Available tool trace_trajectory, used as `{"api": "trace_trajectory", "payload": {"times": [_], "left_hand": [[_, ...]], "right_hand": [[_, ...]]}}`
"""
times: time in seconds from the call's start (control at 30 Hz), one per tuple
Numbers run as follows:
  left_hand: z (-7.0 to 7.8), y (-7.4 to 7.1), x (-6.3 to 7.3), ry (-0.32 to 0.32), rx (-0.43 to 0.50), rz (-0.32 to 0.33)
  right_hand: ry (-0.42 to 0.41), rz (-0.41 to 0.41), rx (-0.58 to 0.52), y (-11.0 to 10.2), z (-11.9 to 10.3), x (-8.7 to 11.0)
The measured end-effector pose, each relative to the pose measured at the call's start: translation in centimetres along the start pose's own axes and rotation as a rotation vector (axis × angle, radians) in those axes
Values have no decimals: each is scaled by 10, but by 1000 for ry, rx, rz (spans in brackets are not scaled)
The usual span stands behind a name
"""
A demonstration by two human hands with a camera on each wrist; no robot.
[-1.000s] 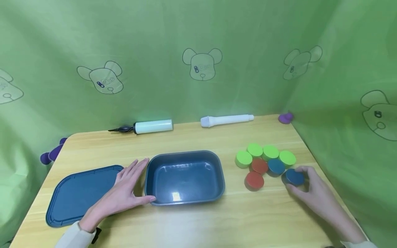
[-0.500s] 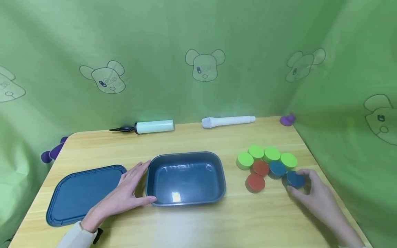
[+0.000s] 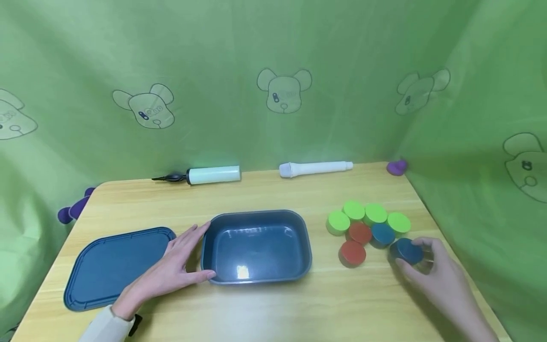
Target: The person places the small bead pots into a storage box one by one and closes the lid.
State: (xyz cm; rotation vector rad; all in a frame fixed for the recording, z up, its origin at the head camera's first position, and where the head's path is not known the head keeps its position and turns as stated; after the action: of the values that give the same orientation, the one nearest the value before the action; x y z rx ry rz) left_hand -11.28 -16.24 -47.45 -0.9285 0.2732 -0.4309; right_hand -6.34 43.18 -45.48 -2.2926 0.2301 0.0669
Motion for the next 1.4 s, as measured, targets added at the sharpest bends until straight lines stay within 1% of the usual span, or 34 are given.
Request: {"api": "trace_trajectory", "payload": {"times": [0.13,0.23,0.4,0.5,0.57,0.63,0.7,0.83,0.97,1.03,1.2,1.4], "left_hand": [[0,1,0,-10,9,-16],[0,1,2,-21,15,-25],[-1,4,3,-35,20,-37],[-1,4,3,-33,16,-34],[-1,3,2,-23,10,-30],[0,1,1,-8,3,-25],[0,1,-1,13,0,-27],[3,0,-8,47,6,-57],[5,1,-13,51,16,-99],[5,1,-14,48,30,-109],[5,3,-14,49,72,-105],[5,4,-13,63,79,-99]], "right_hand": [[26,15,-10,-4,-14,7],[13,33,-48,-6,-26,11],[-36,85,-111,-5,-53,14],[-97,111,-177,0,-72,10],[-123,118,-209,5,-85,5],[-143,107,-230,10,-95,0],[-141,95,-223,14,-103,-5],[-135,54,-208,22,-116,-14],[-141,34,-210,31,-126,-21],[-153,30,-205,35,-131,-24],[-183,17,-221,43,-141,-28],[-205,5,-234,53,-146,-31]]}}
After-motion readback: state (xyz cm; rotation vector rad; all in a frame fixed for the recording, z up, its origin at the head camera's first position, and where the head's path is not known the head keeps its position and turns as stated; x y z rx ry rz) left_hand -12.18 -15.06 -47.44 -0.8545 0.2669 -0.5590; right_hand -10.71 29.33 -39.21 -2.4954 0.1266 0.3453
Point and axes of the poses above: each hand's wrist, its own x-axis away from the middle knuckle, its own y-axis out of the palm, z = x × y, the point moved 3 cm from there along -x, towards the middle knuckle, and after that the axes turned 7 degrees about -x, right-handed, at the moved point
